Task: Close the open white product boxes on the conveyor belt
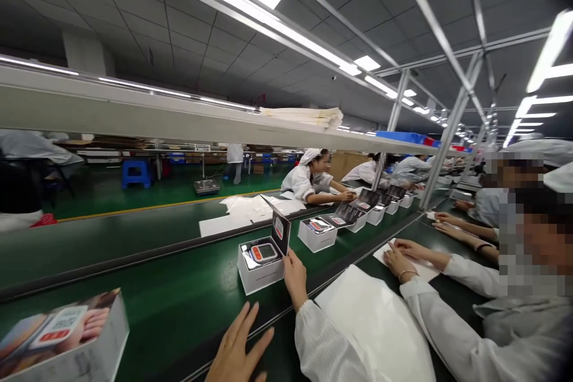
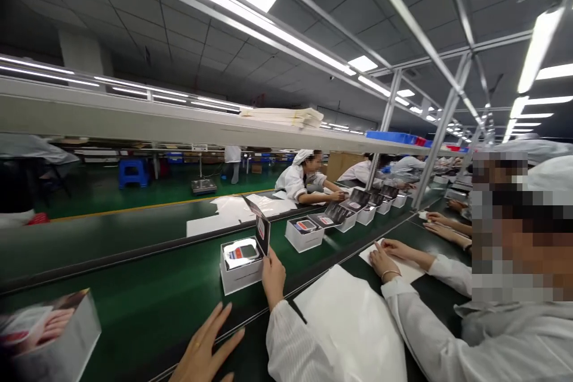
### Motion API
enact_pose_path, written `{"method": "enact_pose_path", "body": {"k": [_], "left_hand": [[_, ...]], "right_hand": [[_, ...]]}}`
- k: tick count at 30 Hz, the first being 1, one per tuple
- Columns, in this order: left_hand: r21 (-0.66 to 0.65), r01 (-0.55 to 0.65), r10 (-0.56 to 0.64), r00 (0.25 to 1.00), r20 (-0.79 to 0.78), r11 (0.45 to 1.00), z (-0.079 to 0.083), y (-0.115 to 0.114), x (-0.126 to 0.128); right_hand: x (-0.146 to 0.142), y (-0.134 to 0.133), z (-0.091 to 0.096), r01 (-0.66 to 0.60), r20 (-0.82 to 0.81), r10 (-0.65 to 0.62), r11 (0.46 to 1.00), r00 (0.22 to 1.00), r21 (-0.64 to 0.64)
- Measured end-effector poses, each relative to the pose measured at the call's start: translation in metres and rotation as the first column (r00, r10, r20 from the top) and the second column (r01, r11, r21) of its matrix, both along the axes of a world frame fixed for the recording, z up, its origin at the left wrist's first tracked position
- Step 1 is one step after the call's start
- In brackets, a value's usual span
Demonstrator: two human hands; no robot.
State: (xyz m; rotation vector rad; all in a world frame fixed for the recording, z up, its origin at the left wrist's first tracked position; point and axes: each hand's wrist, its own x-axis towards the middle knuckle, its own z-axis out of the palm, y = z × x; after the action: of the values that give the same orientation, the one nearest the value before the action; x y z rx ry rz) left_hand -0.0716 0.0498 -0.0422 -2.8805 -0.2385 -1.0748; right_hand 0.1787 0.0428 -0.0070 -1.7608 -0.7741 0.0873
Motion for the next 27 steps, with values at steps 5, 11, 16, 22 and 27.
{"method": "enact_pose_path", "body": {"k": [5, 11, 16, 22, 27], "left_hand": [[-0.078, -0.189, 0.195, 0.978, 0.078, 0.979, 0.062, -0.009, 0.005], [-0.083, -0.322, 0.33, 0.938, 0.104, 0.943, 0.07, 0.004, 0.016], [-0.533, -0.34, 0.444, 0.893, 0.076, 0.775, 0.033, 0.042, 0.022], [-0.679, -0.216, 0.289, 0.957, -0.006, 0.702, 0.031, 0.071, -0.008], [-0.206, -0.3, 0.257, 0.943, -0.212, 0.931, 0.106, 0.077, -0.033]], "right_hand": [[-0.041, -0.008, -0.001, -0.149, 0.014, 0.149, 0.988, 0.989, -0.039], [-0.053, -0.011, -0.002, -0.276, 0.138, 0.288, 0.956, 0.948, -0.098], [-0.064, -0.005, -0.005, -0.359, 0.123, 0.367, 0.929, 0.922, -0.088], [-0.065, 0.013, -0.005, -0.316, -0.004, 0.316, 0.947, 0.949, -0.062], [-0.063, 0.028, -0.013, -0.417, -0.237, 0.45, 0.892, 0.861, 0.176]]}}
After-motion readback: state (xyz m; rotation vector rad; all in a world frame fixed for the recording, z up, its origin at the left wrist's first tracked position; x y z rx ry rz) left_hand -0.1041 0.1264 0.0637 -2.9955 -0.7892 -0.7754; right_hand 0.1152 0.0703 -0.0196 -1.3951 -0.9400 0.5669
